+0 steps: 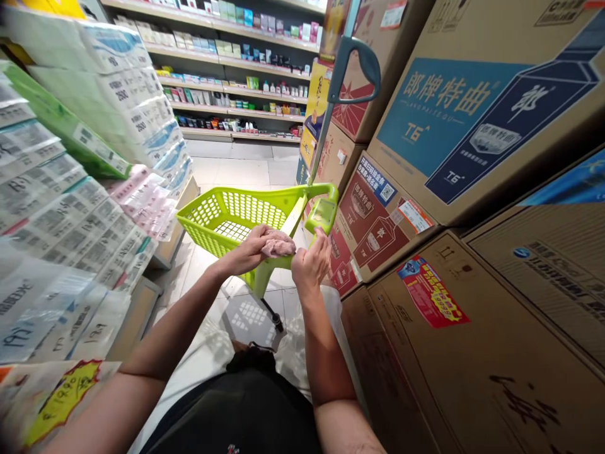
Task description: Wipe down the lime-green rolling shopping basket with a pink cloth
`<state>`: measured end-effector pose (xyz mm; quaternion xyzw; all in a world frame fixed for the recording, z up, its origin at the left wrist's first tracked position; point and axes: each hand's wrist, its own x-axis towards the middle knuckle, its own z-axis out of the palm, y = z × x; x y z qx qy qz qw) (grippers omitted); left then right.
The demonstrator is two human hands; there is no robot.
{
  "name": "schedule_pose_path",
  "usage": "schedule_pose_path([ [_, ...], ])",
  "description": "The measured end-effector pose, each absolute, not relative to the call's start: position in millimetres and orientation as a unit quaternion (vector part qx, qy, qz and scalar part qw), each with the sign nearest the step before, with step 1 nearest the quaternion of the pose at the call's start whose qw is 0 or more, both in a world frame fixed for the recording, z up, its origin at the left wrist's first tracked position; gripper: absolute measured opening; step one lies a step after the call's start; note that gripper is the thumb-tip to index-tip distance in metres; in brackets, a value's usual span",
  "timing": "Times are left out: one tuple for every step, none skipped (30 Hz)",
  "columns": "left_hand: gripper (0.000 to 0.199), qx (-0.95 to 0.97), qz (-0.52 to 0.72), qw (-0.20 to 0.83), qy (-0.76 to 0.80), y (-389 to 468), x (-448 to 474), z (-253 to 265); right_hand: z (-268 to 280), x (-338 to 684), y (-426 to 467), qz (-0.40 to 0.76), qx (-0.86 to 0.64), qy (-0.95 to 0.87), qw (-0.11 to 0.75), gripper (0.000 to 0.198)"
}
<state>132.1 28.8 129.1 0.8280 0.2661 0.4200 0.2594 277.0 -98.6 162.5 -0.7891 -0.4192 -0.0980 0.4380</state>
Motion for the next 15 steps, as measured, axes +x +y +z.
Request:
schedule_pose_path([
  [0.025,0.845,0.406,0.254,0.239,17.9,132.9,130.2,162.2,277.0,-97.2,-0.097,-0.79,-0.419,0.436,0.059],
  [0.027,0.86,0.394,0.245,0.213,8.5,133.9,127.5,161.7,277.1,-95.7,-0.097,-0.792,-0.419,0.433,0.059],
  [0.029,0.858,0.408,0.228,0.214,-0.1,135.2,119.9,160.8,277.5,-94.2,-0.097,-0.794,-0.419,0.429,0.06],
  [0.028,0.834,0.451,0.207,0.24,-8.3,136.7,107.1,159.7,278.2,-92.7,-0.099,-0.796,-0.42,0.424,0.06],
  [0.027,0.8,0.501,0.188,0.273,-16.5,138.6,89.2,158.4,279.0,-91.2,-0.102,-0.798,-0.421,0.419,0.06],
  [0.026,0.758,0.549,0.174,0.306,-24.7,140.8,67.5,157.0,280.1,-89.7,-0.107,-0.798,-0.423,0.416,0.06],
  [0.023,0.71,0.595,0.169,0.337,-32.8,143.3,43.9,155.8,281.2,-88.4,-0.112,-0.797,-0.424,0.415,0.059],
  [0.02,0.669,0.627,0.171,0.361,-40.4,145.7,20.7,154.8,282.3,-87.1,-0.118,-0.795,-0.426,0.416,0.059],
  [0.017,0.645,0.639,0.183,0.378,-47.0,148.0,0.3,154.0,283.3,-86.0,-0.124,-0.793,-0.426,0.418,0.058],
  [0.017,0.634,0.636,0.2,0.391,-51.8,149.9,-15.1,153.7,284.2,-85.1,-0.128,-0.79,-0.426,0.421,0.058],
  [0.017,0.632,0.63,0.212,0.398,-54.3,151.5,-24.2,153.7,284.9,-84.4,-0.129,-0.789,-0.425,0.425,0.058],
  [0.017,0.638,0.621,0.219,0.4,-54.2,152.7,-26.5,154.1,285.5,-83.8,-0.127,-0.788,-0.423,0.429,0.057],
  [0.018,0.645,0.615,0.218,0.397,-51.6,153.6,-22.7,154.9,285.9,-83.4,-0.123,-0.788,-0.422,0.432,0.057],
  [0.017,0.653,0.613,0.211,0.39,-46.7,154.2,-14.5,155.8,286.1,-83.1,-0.117,-0.789,-0.42,0.432,0.057],
  [0.017,0.659,0.616,0.202,0.381,-40.5,154.8,-4.1,156.8,286.3,-82.8,-0.112,-0.791,-0.42,0.431,0.056],
])
